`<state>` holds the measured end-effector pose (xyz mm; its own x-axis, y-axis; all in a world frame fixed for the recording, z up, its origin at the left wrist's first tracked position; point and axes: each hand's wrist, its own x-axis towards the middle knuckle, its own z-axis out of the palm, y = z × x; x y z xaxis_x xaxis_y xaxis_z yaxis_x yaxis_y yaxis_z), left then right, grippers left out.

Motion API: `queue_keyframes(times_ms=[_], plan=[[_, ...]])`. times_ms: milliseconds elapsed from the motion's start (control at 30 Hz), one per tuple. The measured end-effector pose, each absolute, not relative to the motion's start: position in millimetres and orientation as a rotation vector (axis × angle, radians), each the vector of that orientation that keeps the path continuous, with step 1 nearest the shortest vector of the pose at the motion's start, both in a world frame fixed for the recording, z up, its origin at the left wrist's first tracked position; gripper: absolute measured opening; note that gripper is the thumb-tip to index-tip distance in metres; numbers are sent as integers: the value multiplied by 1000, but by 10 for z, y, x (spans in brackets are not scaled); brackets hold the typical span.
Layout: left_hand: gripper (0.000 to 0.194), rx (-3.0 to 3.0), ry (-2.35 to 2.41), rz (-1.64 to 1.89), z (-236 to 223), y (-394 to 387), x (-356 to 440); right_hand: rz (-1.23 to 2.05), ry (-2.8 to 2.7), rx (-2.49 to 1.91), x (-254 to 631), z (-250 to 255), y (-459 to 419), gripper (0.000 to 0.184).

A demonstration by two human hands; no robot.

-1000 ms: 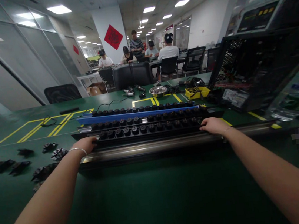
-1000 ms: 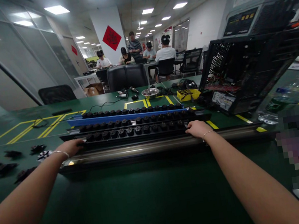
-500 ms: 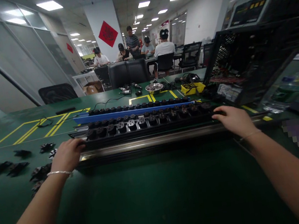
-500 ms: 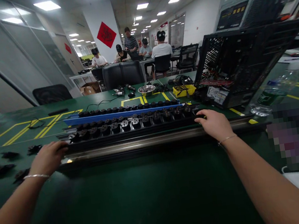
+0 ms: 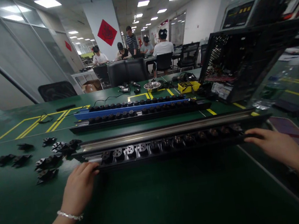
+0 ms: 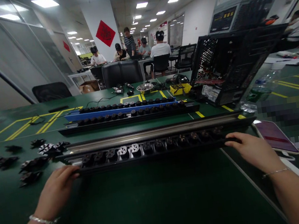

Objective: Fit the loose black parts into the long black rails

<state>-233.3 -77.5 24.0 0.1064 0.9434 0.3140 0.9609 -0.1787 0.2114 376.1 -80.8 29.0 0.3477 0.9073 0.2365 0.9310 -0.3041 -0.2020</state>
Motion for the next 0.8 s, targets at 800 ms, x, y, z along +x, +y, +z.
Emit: queue_keyframes(times_ms=[800], plan=[[26, -2239, -2033, -553, -14, -38, -1833, 212, -1350, -2397, 3646, 237, -124, 31]])
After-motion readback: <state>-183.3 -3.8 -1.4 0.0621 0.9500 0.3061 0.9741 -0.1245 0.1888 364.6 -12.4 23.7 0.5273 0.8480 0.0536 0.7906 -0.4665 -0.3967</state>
